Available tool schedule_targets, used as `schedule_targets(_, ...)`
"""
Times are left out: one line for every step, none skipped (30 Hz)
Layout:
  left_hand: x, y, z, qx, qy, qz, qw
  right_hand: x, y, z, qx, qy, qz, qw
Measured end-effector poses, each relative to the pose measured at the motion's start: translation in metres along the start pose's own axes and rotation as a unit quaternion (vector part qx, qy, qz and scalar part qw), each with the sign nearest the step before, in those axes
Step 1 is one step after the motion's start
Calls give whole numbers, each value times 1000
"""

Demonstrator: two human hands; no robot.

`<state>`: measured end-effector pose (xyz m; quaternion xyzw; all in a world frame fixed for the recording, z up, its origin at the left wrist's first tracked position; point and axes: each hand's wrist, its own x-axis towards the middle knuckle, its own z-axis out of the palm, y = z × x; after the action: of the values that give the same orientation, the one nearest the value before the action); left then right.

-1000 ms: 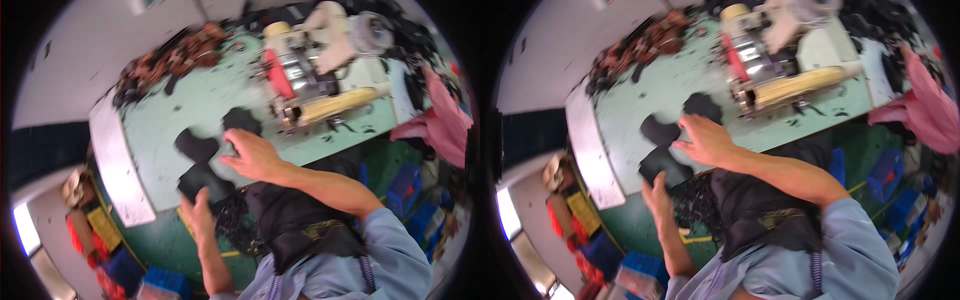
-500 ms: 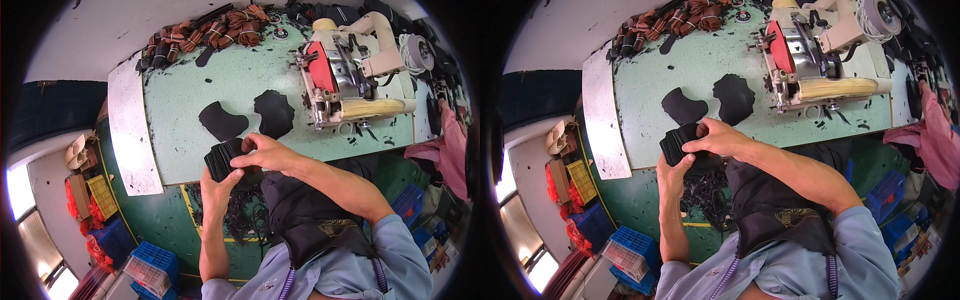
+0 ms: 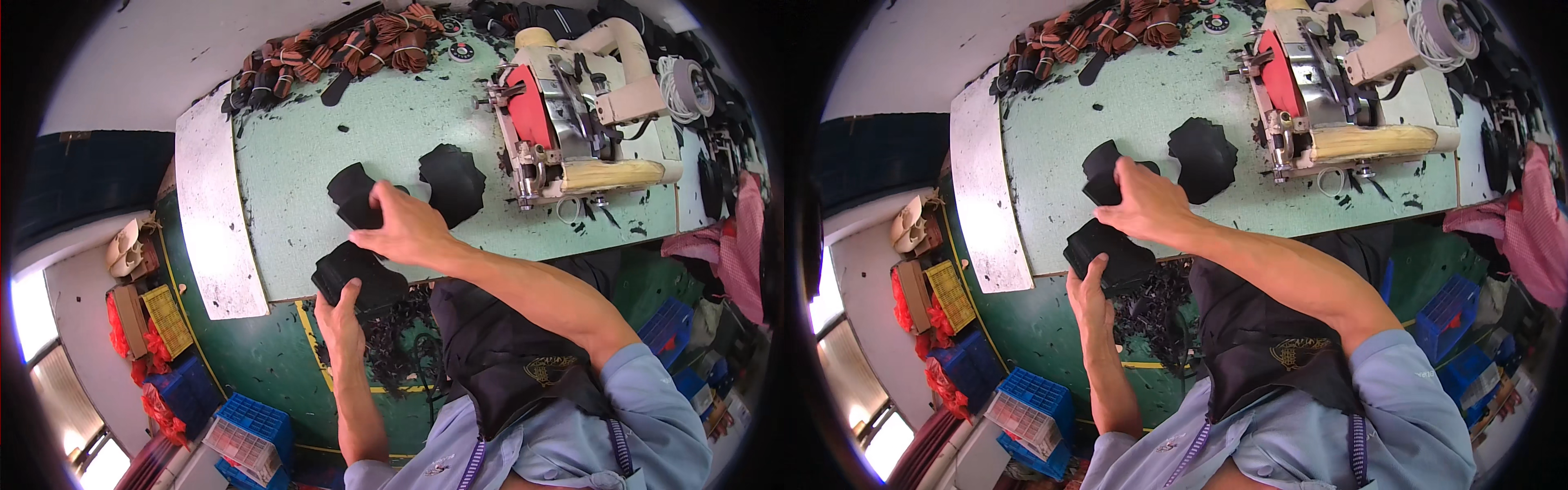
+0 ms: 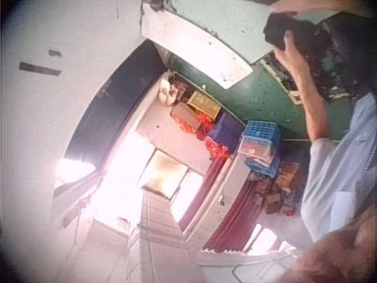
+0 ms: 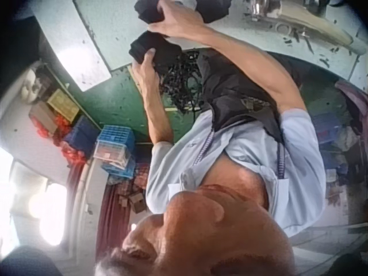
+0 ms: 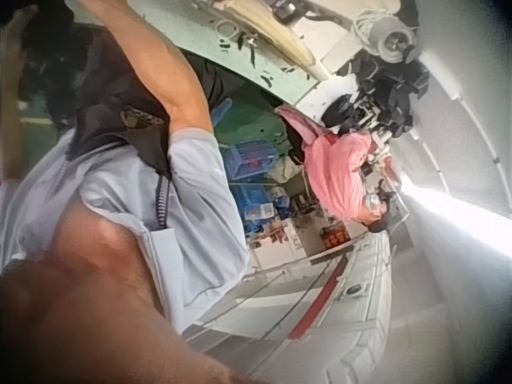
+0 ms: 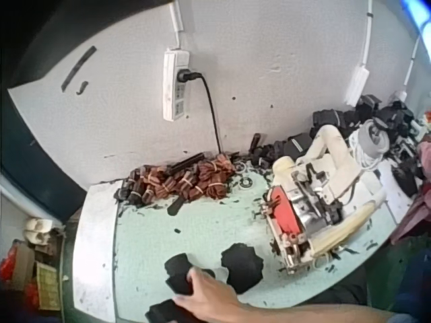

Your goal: The person thins the edges of leather pieces using an industrial skiving machine.

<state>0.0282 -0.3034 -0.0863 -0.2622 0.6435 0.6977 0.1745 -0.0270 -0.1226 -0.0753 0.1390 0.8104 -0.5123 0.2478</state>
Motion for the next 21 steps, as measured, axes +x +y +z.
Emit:
schedule_targets(-1,0,0,9,13,6,1000,6,1,6,-89,71,-63,991)
schedule_targets(-2,1,1,19,26,12,999,11,5,11,-178,140,-124,966)
schedule_targets(-4,1,5,38,30,30,998,8,13,14,-220,236,-211,923)
schedule_targets(-6,3,7,38,31,29,998,0,14,12,-220,235,-211,923)
schedule_targets(-8,5,10,103,30,47,993,-12,14,6,-168,168,-188,953)
schedule_targets(-10,7,13,167,28,64,983,-20,15,1,-116,100,-163,975)
schedule_targets(-12,9,16,166,24,64,984,-24,17,-1,-14,-1,-89,996)
schedule_targets(-13,11,19,204,4,67,977,-26,25,3,89,-68,-71,991)
schedule_targets(-15,13,21,242,-16,70,968,-31,28,4,99,-64,-57,991)
schedule_targets(-16,15,24,279,-36,72,957,-34,30,2,108,-60,-42,991)
schedule_targets(-16,19,28,243,-70,66,965,-34,34,-3,108,-57,-41,992)
schedule_targets(-18,22,31,244,-72,66,965,-33,38,-10,205,-98,-3,974)
schedule_targets(-19,25,33,195,-87,39,976,-33,40,-14,300,-138,33,943)
schedule_targets(-19,27,34,146,-101,12,984,-34,40,-17,301,-135,32,943)
schedule_targets(-18,27,34,148,-103,13,984,-36,39,-19,326,-138,48,934)
schedule_targets(-17,26,34,174,-105,13,979,-38,39,-21,350,-140,63,924)
schedule_targets(-17,26,33,200,-106,14,974,-38,40,-19,352,-138,63,924)
schedule_targets(-18,27,34,202,-108,14,973,-37,41,-16,310,-115,47,943)
schedule_targets(-18,28,35,232,-104,18,967,-36,41,-14,267,-91,31,959)
schedule_targets(-19,30,36,262,-100,22,960,-37,40,-14,268,-88,31,959)
schedule_targets(-20,31,37,263,-103,23,959,-37,39,-15,262,-82,24,961)
